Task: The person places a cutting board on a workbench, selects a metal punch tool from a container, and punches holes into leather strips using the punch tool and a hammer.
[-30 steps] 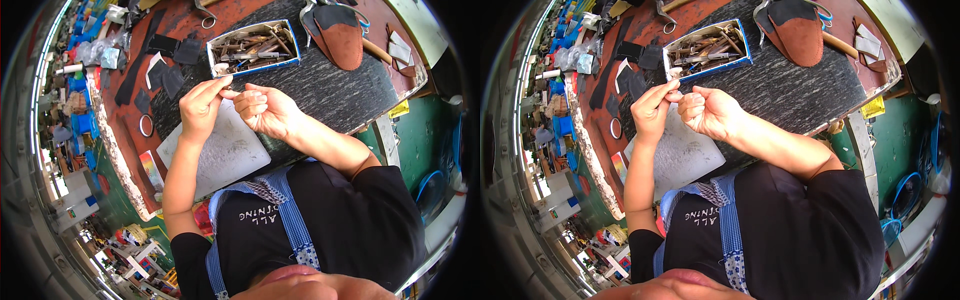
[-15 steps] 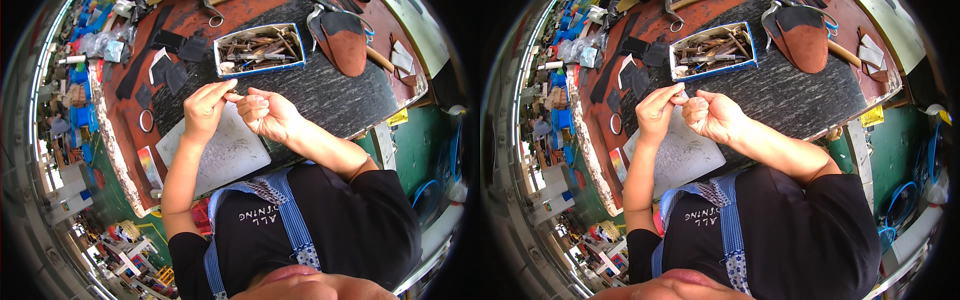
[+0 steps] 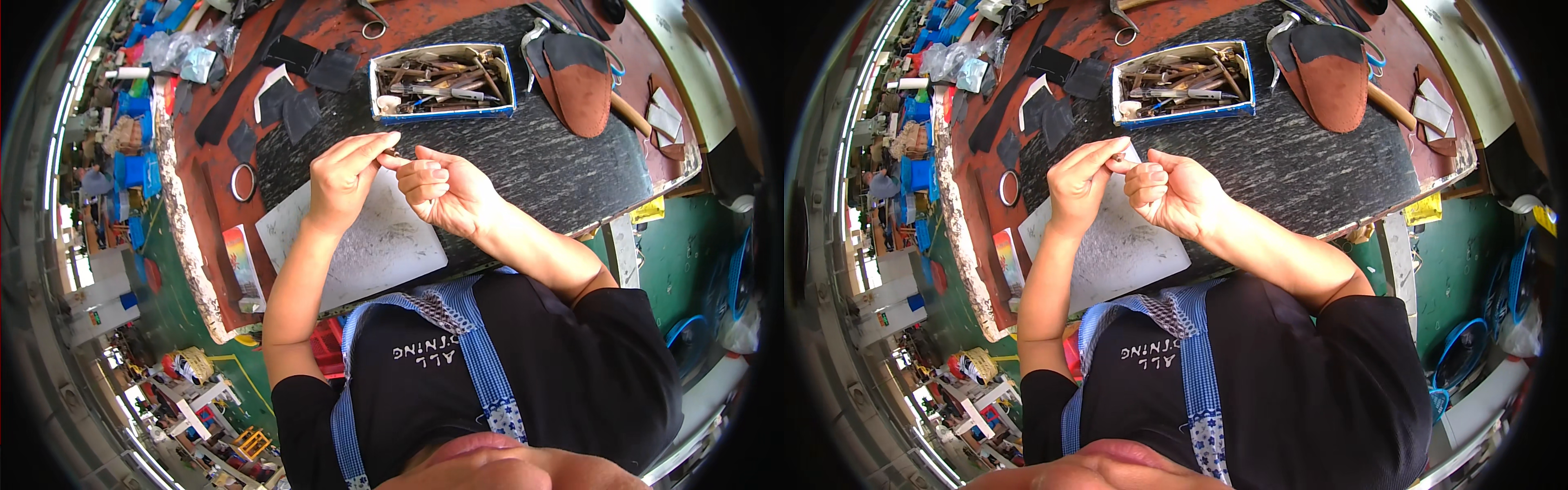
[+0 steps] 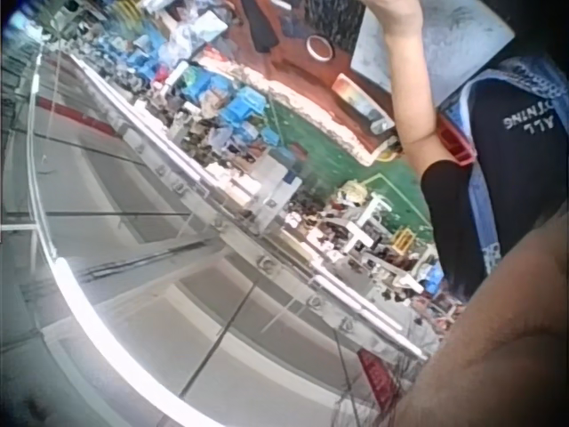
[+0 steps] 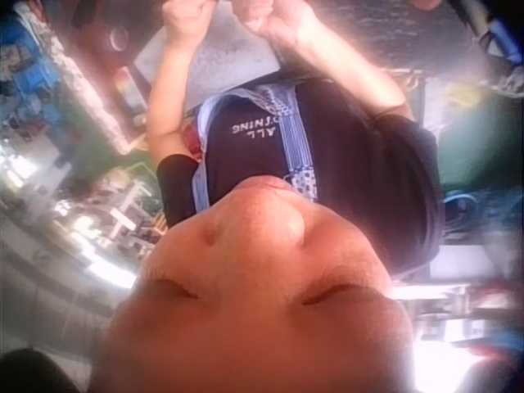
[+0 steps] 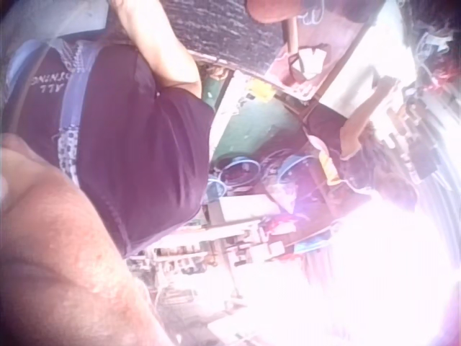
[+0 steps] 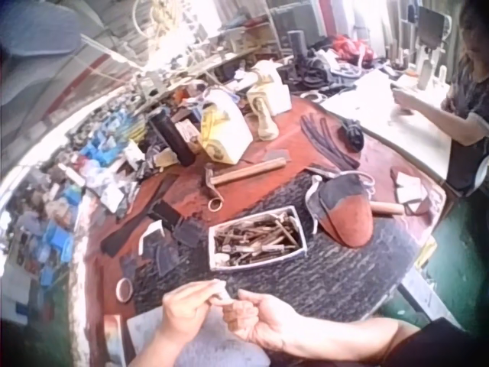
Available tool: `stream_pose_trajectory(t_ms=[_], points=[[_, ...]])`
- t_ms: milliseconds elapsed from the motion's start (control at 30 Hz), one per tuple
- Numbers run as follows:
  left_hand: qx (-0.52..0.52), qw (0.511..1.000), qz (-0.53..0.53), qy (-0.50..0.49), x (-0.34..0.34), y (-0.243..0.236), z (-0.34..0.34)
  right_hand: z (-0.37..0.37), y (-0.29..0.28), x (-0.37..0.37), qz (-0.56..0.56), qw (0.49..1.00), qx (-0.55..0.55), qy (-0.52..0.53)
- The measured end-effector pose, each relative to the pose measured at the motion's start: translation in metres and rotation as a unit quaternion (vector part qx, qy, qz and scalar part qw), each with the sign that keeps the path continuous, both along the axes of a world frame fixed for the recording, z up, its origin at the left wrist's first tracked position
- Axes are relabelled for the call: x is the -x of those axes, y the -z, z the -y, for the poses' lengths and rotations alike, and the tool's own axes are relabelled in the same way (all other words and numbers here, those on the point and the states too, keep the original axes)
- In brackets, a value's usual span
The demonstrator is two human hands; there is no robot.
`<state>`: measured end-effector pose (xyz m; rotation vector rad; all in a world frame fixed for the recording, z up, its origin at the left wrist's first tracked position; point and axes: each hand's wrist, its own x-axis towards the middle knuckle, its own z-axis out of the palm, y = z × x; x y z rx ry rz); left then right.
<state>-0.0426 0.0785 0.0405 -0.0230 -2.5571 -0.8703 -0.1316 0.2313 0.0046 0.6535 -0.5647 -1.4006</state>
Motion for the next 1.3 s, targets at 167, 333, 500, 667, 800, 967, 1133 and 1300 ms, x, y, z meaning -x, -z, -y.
stream_pose_trajectory(t_ms=[167,333,500,667,800,967,1133,1300], points=[[-0.007,1.000,-0.003,-0.005,-0.003,0.002,-0.001,-0.001,0.000,-0.002,-0.008,1.000,0.006,-0.003],[-0.110,0.992,-0.031,-0.050,-0.021,0.004,0.007,0.009,-0.044,-0.010,-0.424,0.887,-0.178,-0.039],[-0.289,0.952,-0.033,-0.096,-0.060,-0.005,-0.007,-0.006,0.002,-0.006,-0.401,0.911,-0.068,0.065],[-0.274,0.950,-0.042,-0.141,-0.077,0.001,-0.021,0.010,-0.012,-0.023,-0.411,0.906,-0.096,0.035],[-0.154,0.975,-0.032,-0.154,-0.081,-0.001,-0.025,0.014,-0.005,-0.032,-0.351,0.934,-0.062,0.022],[-0.069,0.985,-0.037,-0.153,-0.083,0.001,-0.024,0.017,0.004,-0.036,-0.317,0.948,-0.029,0.017],[-0.078,0.985,-0.034,-0.150,-0.083,0.001,-0.025,0.019,-0.002,-0.038,-0.337,0.939,-0.064,-0.011],[-0.074,0.985,-0.032,-0.150,-0.082,0.001,-0.024,0.020,0.002,-0.037,-0.316,0.948,-0.041,-0.010]])
